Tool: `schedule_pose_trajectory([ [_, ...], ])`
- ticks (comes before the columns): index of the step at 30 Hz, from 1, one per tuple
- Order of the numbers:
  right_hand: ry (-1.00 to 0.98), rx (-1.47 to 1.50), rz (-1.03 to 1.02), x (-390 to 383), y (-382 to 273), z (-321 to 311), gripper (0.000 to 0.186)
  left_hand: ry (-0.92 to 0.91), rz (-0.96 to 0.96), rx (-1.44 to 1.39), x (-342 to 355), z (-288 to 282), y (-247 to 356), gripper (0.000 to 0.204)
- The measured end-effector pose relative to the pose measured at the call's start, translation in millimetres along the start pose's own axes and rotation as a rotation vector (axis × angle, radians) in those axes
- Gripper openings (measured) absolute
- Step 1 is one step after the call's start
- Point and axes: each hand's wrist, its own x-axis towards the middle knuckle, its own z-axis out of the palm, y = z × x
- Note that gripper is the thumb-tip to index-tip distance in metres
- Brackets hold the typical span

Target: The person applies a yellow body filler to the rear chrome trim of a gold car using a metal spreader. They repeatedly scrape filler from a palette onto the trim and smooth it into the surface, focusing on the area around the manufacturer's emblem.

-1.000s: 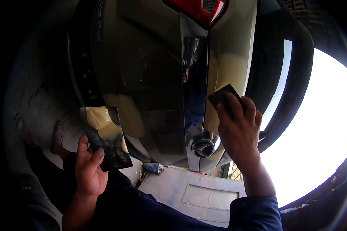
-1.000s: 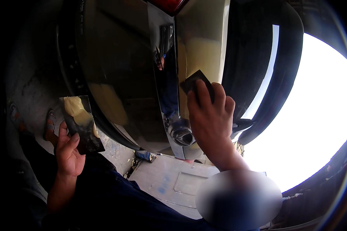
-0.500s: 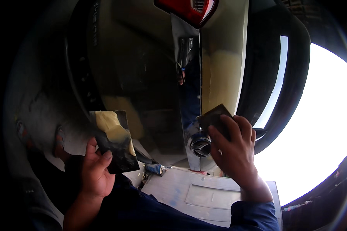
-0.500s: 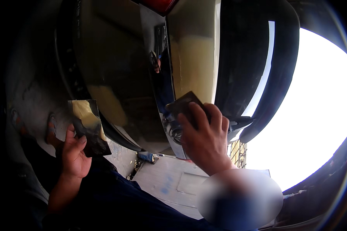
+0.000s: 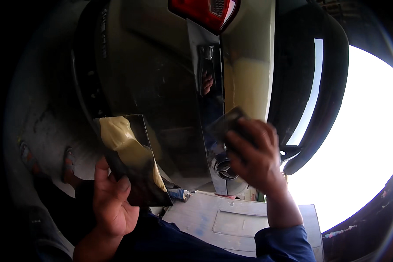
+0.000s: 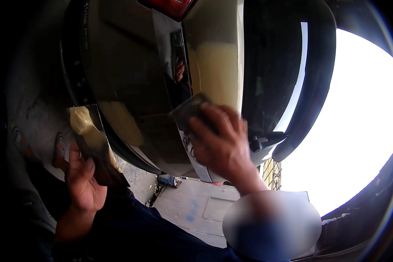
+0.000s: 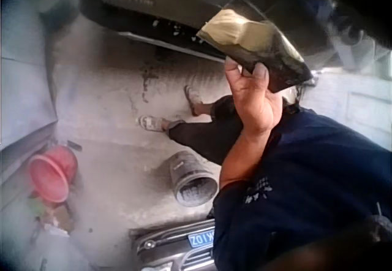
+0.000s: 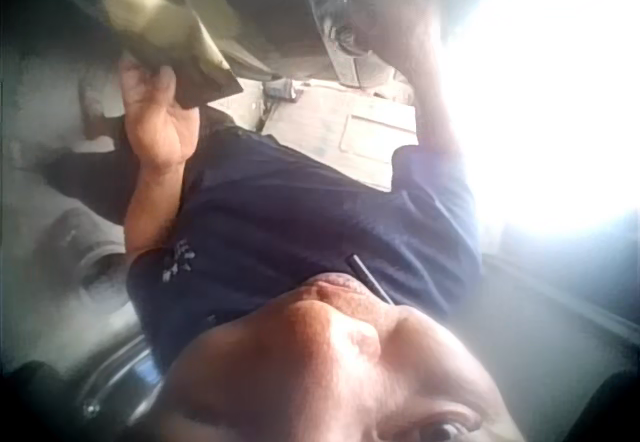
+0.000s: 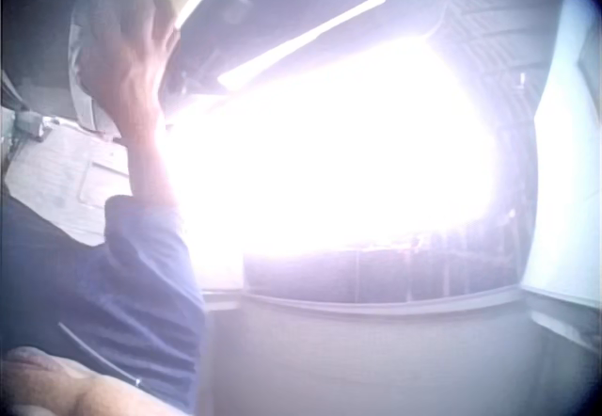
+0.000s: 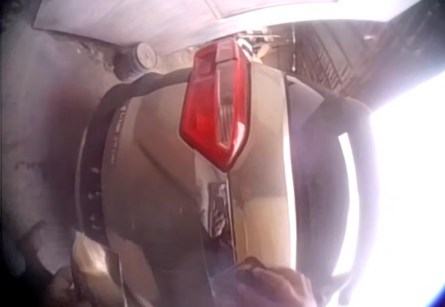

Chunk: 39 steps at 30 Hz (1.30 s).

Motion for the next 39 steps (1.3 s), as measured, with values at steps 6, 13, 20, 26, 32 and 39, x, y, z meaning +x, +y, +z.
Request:
schedule_pose_trajectory([
  [6, 0.081, -0.481, 0.011, 55.7, 26.1, -22.5, 0.045, 0.080, -0.118, -0.003, -0.1, -8.7, -3.1, 0.053],
  [13, -0.010, -0.579, -0.041, 72.7, 32.9, -21.3, 0.044, 0.079, -0.117, 0.031, 1.3, -20.6, -4.9, 0.054],
  [20, -0.128, -0.634, -0.081, 39.1, 30.1, -14.5, 0.040, 0.074, -0.137, 0.032, 4.2, -25.0, -7.7, 0.054],
  [26, -0.231, -0.576, -0.034, 9.5, 19.1, -19.9, 0.039, 0.125, -0.153, -0.042, 6.9, -17.9, -9.3, 0.046],
  [32, -0.230, -0.114, 0.061, -20.6, -6.8, -30.5, 0.047, 0.132, -0.204, -0.036, -3.0, -15.8, -21.7, 0.047],
  [39, -0.092, 1.042, -0.197, -41.3, -61.1, 12.5, 0.050, 0.069, -0.195, -0.131, -20.7, 9.0, -35.8, 0.045],
])
